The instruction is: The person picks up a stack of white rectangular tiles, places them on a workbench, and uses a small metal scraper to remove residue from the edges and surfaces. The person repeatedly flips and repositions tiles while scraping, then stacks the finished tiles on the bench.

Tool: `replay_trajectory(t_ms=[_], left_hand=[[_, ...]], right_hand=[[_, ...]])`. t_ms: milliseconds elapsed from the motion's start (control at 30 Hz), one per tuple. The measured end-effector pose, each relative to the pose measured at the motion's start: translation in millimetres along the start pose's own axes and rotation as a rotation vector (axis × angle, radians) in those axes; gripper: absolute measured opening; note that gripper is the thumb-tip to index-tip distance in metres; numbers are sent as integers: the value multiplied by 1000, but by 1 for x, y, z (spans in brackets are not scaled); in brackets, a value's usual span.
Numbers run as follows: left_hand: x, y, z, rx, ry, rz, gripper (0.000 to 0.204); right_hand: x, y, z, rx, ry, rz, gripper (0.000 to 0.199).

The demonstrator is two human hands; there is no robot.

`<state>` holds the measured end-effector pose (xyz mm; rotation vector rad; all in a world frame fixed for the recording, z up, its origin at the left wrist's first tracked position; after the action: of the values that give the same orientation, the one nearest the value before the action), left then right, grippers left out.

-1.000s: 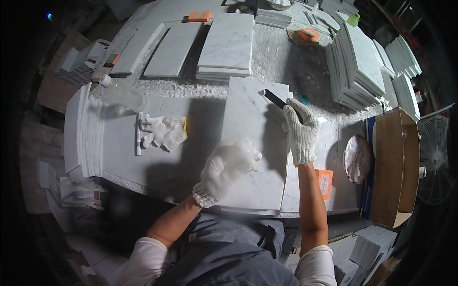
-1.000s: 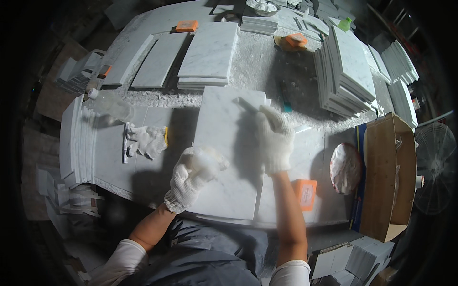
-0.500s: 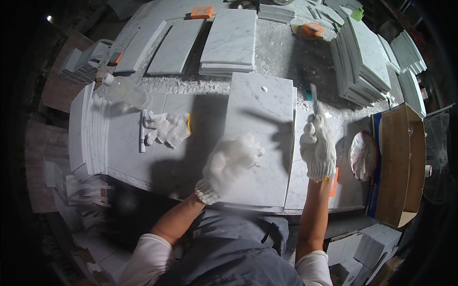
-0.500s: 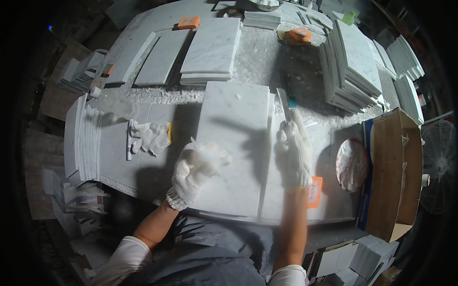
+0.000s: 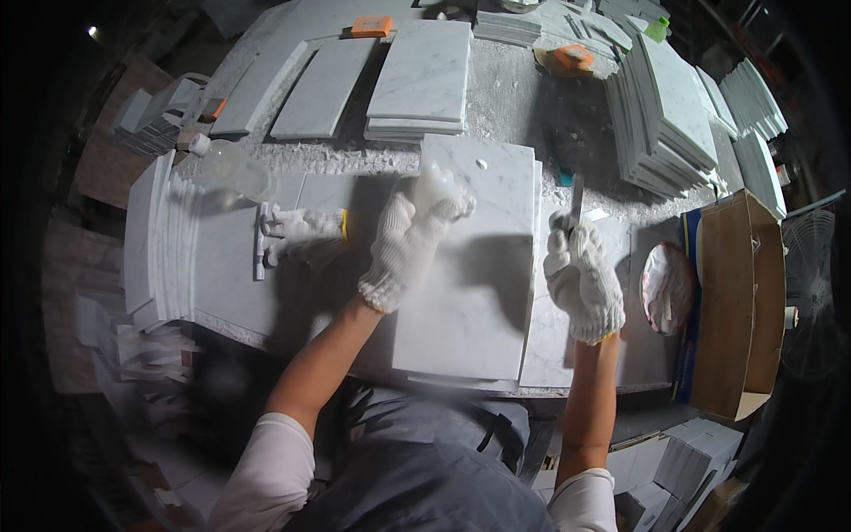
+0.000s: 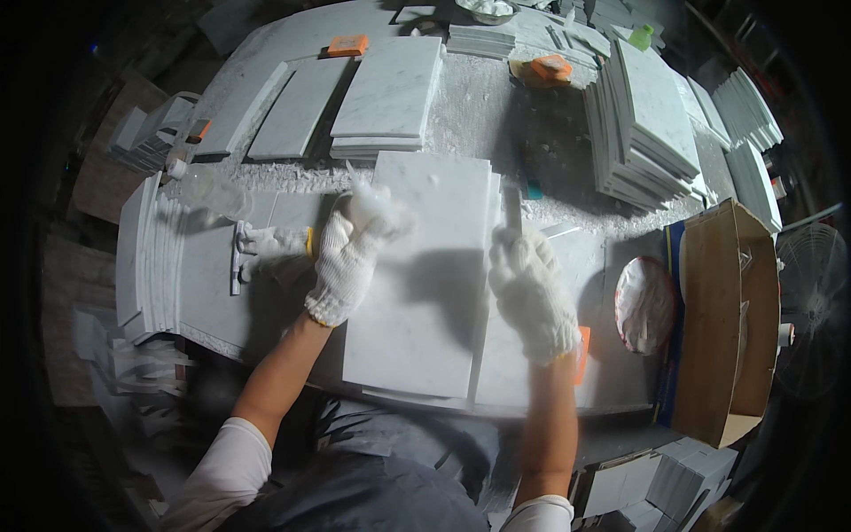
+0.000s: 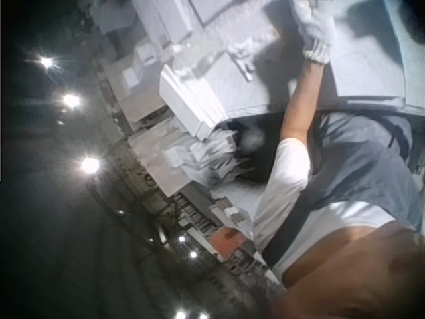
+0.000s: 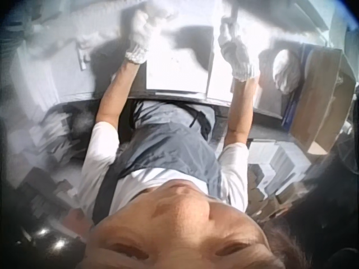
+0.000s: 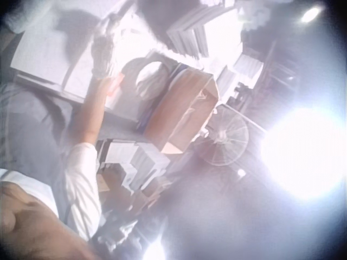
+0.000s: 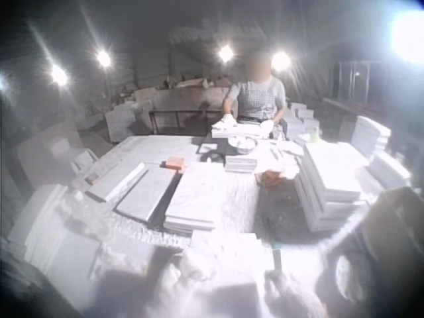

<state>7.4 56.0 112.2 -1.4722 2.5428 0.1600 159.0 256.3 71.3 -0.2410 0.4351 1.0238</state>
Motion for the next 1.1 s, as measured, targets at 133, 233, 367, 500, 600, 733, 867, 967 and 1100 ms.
replay_trajectory(t_ms=[133, 233, 367, 500, 600, 733, 867, 967, 1100], left_hand=[[8, 9, 5, 31, 221, -80, 32], [9, 8, 7, 9, 135, -68, 34], [3, 8, 3, -12, 98, -31, 34], [-7, 5, -7, -61, -82, 65, 34], [-6, 3, -10, -61, 92, 37, 35], [-7, 4, -8, -40, 85, 58, 33], [-9, 4, -6, -27, -15, 102, 33], [-9, 3, -5, -18, -43, 110, 33], [-9, 4, -5, -13, -81, 106, 32]], right_hand=[[-13, 9, 4, -103, 427, -26, 23], [-30, 19, 9, -140, 426, 52, 27], [-33, 29, 19, -82, -84, 73, 48], [-39, 40, 22, -52, -493, 69, 52], [-64, 48, 40, 241, -940, 187, 43], [-75, 50, 42, 277, -1149, 229, 35], [-80, 56, 44, 289, -1272, 244, 33], [-82, 59, 44, 268, -1334, 269, 32], [-85, 63, 44, 278, -1397, 255, 32]])
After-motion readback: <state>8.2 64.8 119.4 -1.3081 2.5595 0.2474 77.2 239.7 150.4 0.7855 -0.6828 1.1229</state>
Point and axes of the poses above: each hand's wrist, its own y-axis towards the middle knuckle, its own x-axis out of the back of the hand, z = x × y, the point moved 9 cm from there along y, towards the middle knuckle, and after that the axes turned 7 degrees about x, right-handed, at the moved point
